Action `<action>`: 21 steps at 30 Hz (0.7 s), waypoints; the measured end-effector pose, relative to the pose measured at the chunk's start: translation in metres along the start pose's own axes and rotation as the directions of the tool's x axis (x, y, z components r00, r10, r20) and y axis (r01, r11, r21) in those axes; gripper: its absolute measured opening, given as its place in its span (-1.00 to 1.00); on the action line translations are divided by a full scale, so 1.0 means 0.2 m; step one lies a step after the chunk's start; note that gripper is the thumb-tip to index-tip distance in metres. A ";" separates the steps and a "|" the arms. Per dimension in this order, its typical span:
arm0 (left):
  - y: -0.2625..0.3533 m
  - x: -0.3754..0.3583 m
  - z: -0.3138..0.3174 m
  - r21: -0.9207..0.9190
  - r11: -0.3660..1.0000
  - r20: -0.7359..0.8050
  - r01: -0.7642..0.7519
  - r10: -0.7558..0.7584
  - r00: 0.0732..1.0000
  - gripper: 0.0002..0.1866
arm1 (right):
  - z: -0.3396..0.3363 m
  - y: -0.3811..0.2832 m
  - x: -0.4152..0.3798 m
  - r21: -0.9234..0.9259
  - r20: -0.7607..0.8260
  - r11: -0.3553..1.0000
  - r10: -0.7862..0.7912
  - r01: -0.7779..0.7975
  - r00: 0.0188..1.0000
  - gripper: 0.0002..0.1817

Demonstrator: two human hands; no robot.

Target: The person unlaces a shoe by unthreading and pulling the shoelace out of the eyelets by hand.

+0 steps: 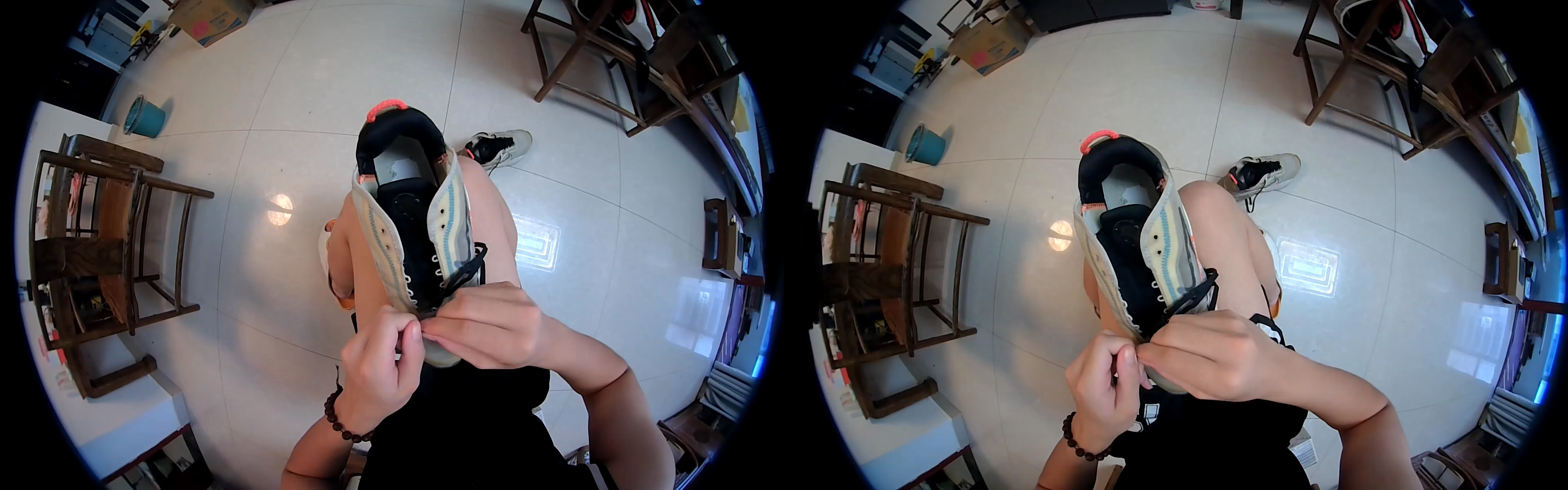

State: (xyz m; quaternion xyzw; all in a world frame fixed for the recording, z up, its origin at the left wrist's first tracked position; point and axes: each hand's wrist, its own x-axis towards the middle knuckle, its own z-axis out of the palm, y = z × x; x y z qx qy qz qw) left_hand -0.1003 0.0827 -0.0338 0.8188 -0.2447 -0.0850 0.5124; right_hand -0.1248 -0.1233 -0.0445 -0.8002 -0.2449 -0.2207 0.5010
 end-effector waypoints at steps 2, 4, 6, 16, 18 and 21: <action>-0.01 0.00 -0.01 -0.025 1.000 0.015 0.018 -0.018 1.000 -0.92 | 0.00 0.01 0.00 -0.064 0.016 0.995 -0.069 0.070 0.997 -0.80; -0.03 0.00 -0.02 -0.051 0.998 0.031 0.037 -0.035 0.999 -0.93 | -0.01 0.03 0.01 -0.054 0.011 0.998 -0.042 0.042 0.999 -0.81; -0.08 0.01 -0.03 -0.116 0.993 -0.019 -0.023 0.021 1.000 -0.96 | -0.03 0.05 0.03 -0.046 0.006 0.999 -0.014 0.015 1.000 -0.83; -0.14 0.03 -0.01 0.022 0.994 -0.125 -0.107 0.109 0.986 -0.70 | -0.04 0.05 0.06 0.073 0.136 0.913 0.390 -0.402 0.911 -0.91; -0.15 0.02 -0.01 0.025 0.994 -0.130 -0.111 0.113 0.985 -0.69 | -0.04 0.05 0.07 0.080 0.151 0.905 0.402 -0.417 0.903 -0.91; -0.16 0.02 0.00 0.035 0.991 -0.138 -0.129 0.132 0.982 -0.68 | -0.04 0.05 0.08 0.104 0.180 0.892 0.417 -0.439 0.891 -0.90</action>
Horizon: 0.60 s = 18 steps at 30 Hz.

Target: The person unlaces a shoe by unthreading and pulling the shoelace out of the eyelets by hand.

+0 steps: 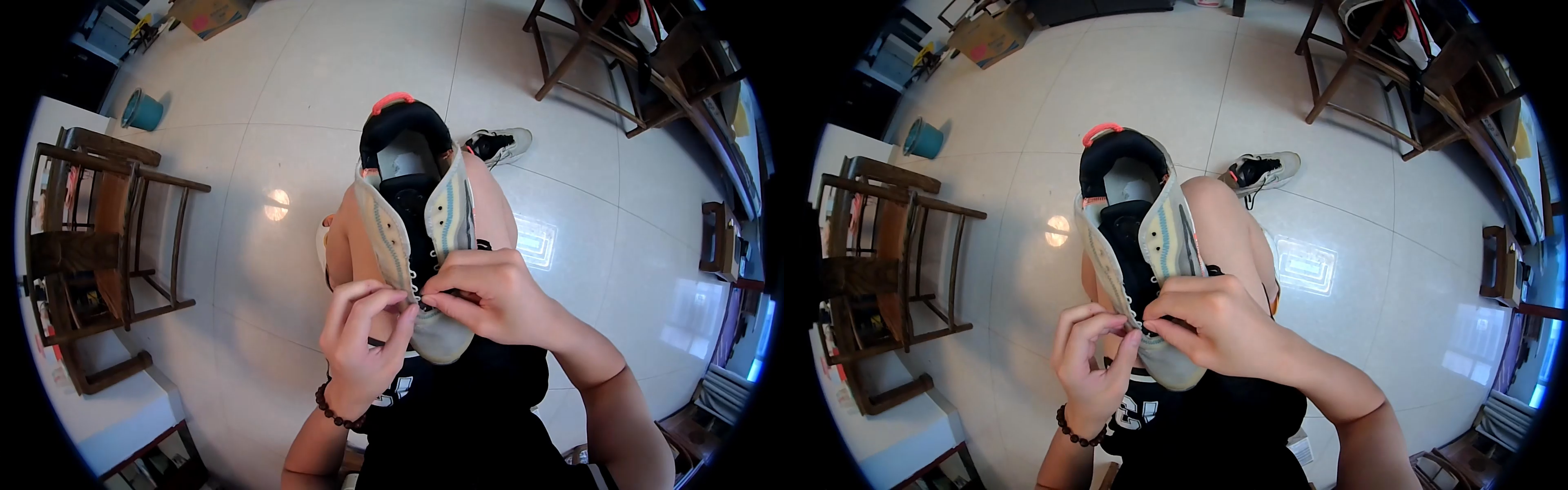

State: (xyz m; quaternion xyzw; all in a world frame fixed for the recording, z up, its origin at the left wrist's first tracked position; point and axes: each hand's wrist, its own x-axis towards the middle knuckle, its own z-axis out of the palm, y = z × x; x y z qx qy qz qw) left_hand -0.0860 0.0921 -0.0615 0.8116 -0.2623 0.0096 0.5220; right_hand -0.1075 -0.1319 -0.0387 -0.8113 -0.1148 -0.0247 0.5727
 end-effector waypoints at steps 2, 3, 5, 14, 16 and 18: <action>0.00 0.00 0.00 0.008 1.000 -0.004 -0.011 0.011 1.000 -0.68 | 0.00 0.00 0.01 0.023 0.014 1.000 0.000 0.000 1.000 -0.89; 0.00 0.00 0.00 0.004 1.000 -0.006 -0.014 0.014 1.000 -0.68 | 0.00 0.01 0.01 0.024 0.016 1.000 0.000 -0.001 1.000 -0.89; -0.01 0.00 0.00 0.000 1.000 -0.009 -0.015 0.015 1.000 -0.68 | 0.00 0.01 0.01 0.052 0.034 0.999 0.010 -0.012 0.999 -0.89; 0.01 0.01 -0.01 -0.020 1.000 -0.033 0.011 -0.011 0.999 -0.69 | -0.01 0.03 0.03 0.079 0.074 0.996 -0.036 0.030 0.997 -0.88; 0.01 0.01 -0.01 0.038 0.998 -0.074 -0.048 0.050 0.996 -0.73 | 0.00 0.03 0.03 0.080 0.072 0.996 -0.038 0.032 0.997 -0.88; 0.02 0.02 -0.01 0.039 0.998 -0.072 -0.054 0.057 0.996 -0.75 | 0.00 0.03 0.03 0.082 0.070 0.996 -0.040 0.035 0.997 -0.89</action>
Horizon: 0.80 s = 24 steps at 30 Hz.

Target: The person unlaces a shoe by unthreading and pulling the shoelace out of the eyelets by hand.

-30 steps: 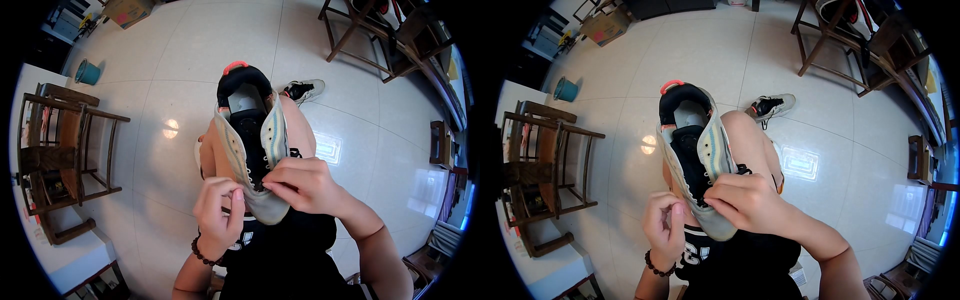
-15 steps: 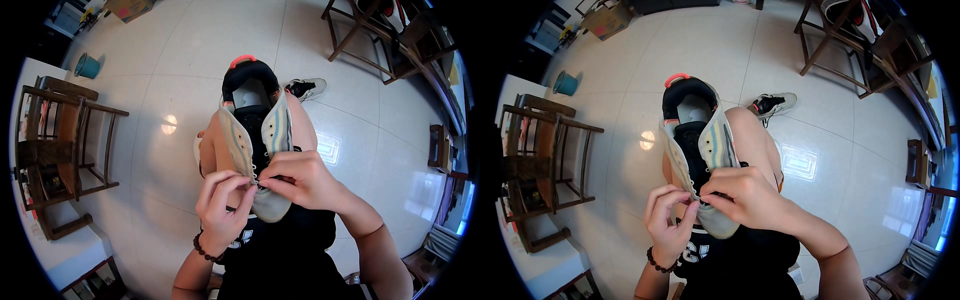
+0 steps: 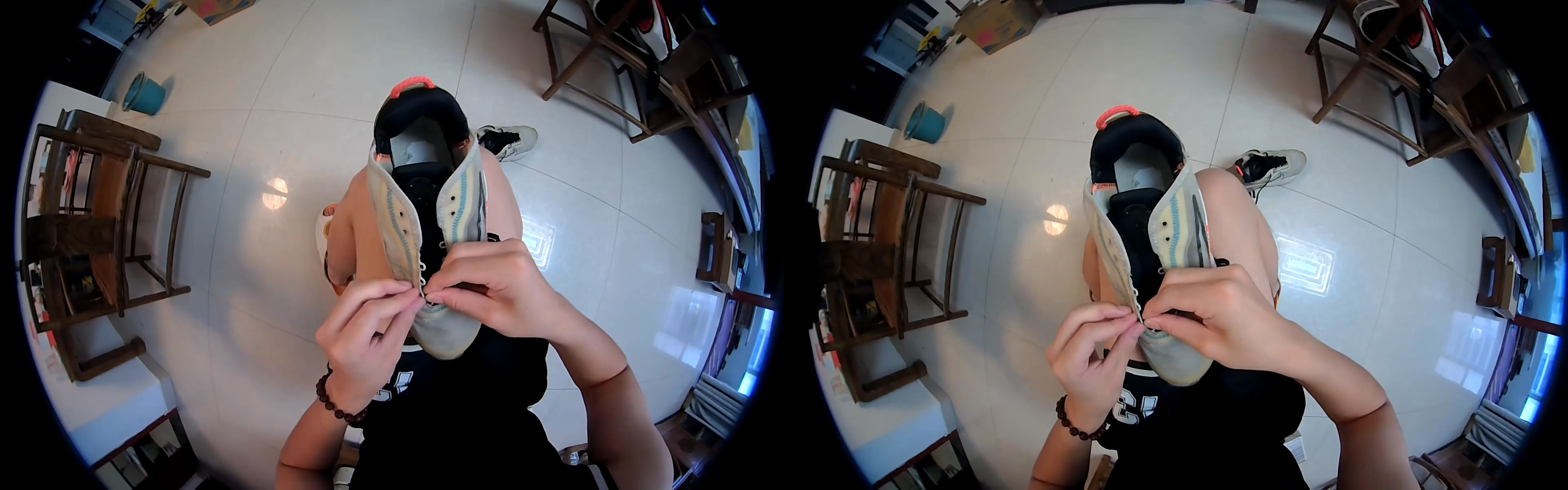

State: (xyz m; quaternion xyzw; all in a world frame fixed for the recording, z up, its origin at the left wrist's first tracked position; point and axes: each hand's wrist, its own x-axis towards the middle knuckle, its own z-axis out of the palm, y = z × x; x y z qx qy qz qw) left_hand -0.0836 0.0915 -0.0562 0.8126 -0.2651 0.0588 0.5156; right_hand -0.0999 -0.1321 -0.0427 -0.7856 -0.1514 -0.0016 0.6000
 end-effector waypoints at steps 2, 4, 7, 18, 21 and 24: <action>0.00 0.00 0.00 0.001 1.000 0.001 -0.008 0.008 1.000 -0.76 | 0.00 -0.01 0.01 0.000 -0.012 1.000 0.017 -0.017 1.000 -0.90; 0.00 0.00 0.01 -0.016 1.000 -0.014 0.023 -0.023 1.000 -0.79 | 0.01 -0.01 0.01 0.003 -0.011 1.000 0.027 -0.027 1.000 -0.90; -0.01 0.00 -0.01 -0.007 1.000 0.015 0.013 -0.013 1.000 -0.79 | 0.00 -0.01 0.01 0.005 -0.007 0.999 0.047 -0.047 0.999 -0.90; -0.03 0.04 0.03 0.146 0.977 0.037 -0.156 0.152 0.988 -0.69 | 0.03 0.00 0.01 -0.009 -0.017 0.999 0.037 -0.037 0.999 -0.91; -0.03 0.04 0.04 0.152 0.976 0.076 -0.153 0.142 0.987 -0.66 | 0.04 0.00 0.01 -0.001 -0.017 0.998 0.057 -0.057 0.998 -0.91; -0.04 0.04 0.06 0.156 0.976 0.102 -0.149 0.134 0.986 -0.66 | 0.05 0.02 0.00 0.008 -0.034 0.999 0.036 -0.036 0.999 -0.88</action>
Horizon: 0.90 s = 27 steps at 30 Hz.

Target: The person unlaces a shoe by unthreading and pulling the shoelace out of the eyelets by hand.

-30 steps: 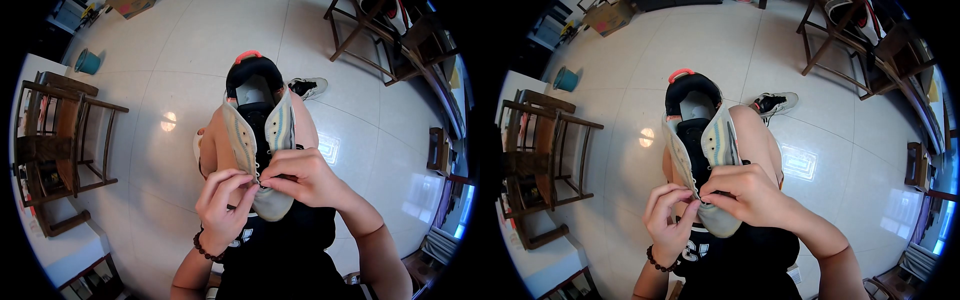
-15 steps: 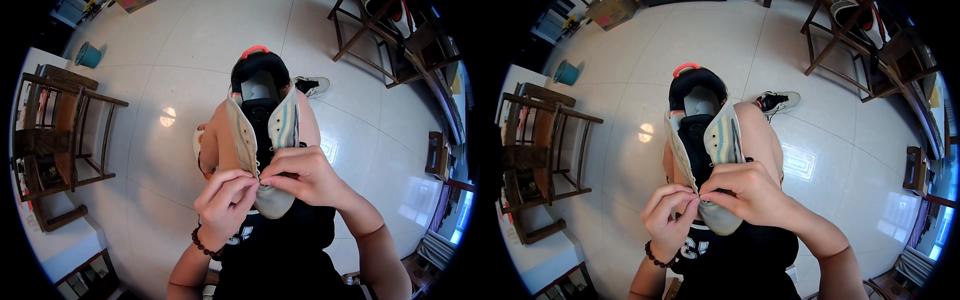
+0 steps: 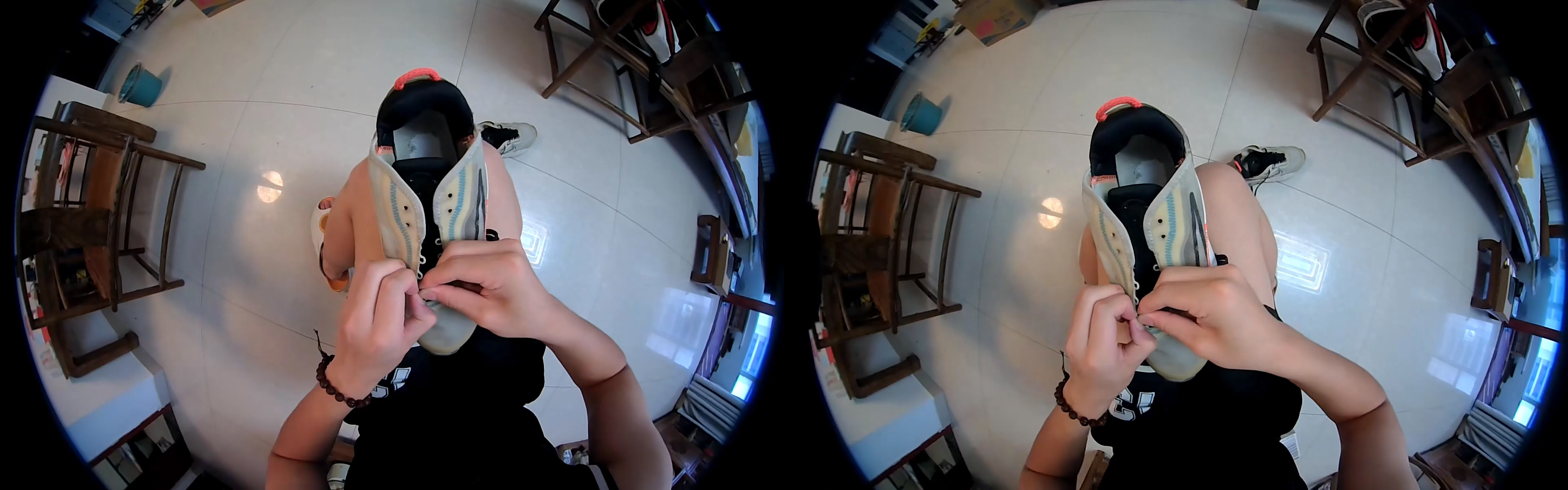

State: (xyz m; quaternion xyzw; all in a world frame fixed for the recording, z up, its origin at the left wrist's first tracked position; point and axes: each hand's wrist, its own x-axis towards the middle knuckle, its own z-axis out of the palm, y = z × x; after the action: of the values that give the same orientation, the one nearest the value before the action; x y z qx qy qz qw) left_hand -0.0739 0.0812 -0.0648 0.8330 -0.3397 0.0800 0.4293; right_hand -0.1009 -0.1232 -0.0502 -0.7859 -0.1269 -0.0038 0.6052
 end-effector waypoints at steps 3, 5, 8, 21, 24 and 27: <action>-0.02 -0.01 0.01 0.007 1.000 -0.002 -0.011 0.011 1.000 -0.66 | 0.01 0.01 0.00 0.005 0.001 1.000 -0.012 0.012 1.000 -0.87; -0.02 -0.02 0.02 0.000 1.000 -0.002 -0.011 0.011 1.000 -0.67 | 0.00 0.01 0.00 0.002 0.002 1.000 -0.023 0.023 1.000 -0.88; -0.02 -0.02 0.02 -0.019 1.000 -0.012 -0.010 0.010 1.000 -0.67 | 0.00 -0.02 0.00 0.008 0.011 0.999 0.036 -0.036 0.999 -0.88; 0.00 -0.05 -0.04 -0.144 0.987 -0.078 0.069 -0.081 0.994 -0.60 | -0.03 -0.03 -0.01 0.032 0.006 0.993 0.115 -0.115 0.993 -0.89; 0.01 -0.04 -0.05 -0.104 0.993 -0.086 0.057 -0.066 0.994 -0.56 | -0.03 -0.02 -0.02 0.059 -0.086 0.998 0.031 -0.026 0.996 -0.89; 0.04 -0.03 -0.06 -0.106 0.992 -0.061 0.071 -0.078 0.995 -0.60 | -0.05 -0.04 -0.02 0.027 -0.057 0.998 0.065 -0.063 0.996 -0.90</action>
State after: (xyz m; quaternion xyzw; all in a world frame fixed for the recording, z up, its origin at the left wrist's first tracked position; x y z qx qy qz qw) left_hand -0.0821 0.0912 -0.0545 0.8186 -0.2977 0.0734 0.4857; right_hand -0.1046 -0.1309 -0.0397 -0.7816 -0.0843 -0.0054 0.6180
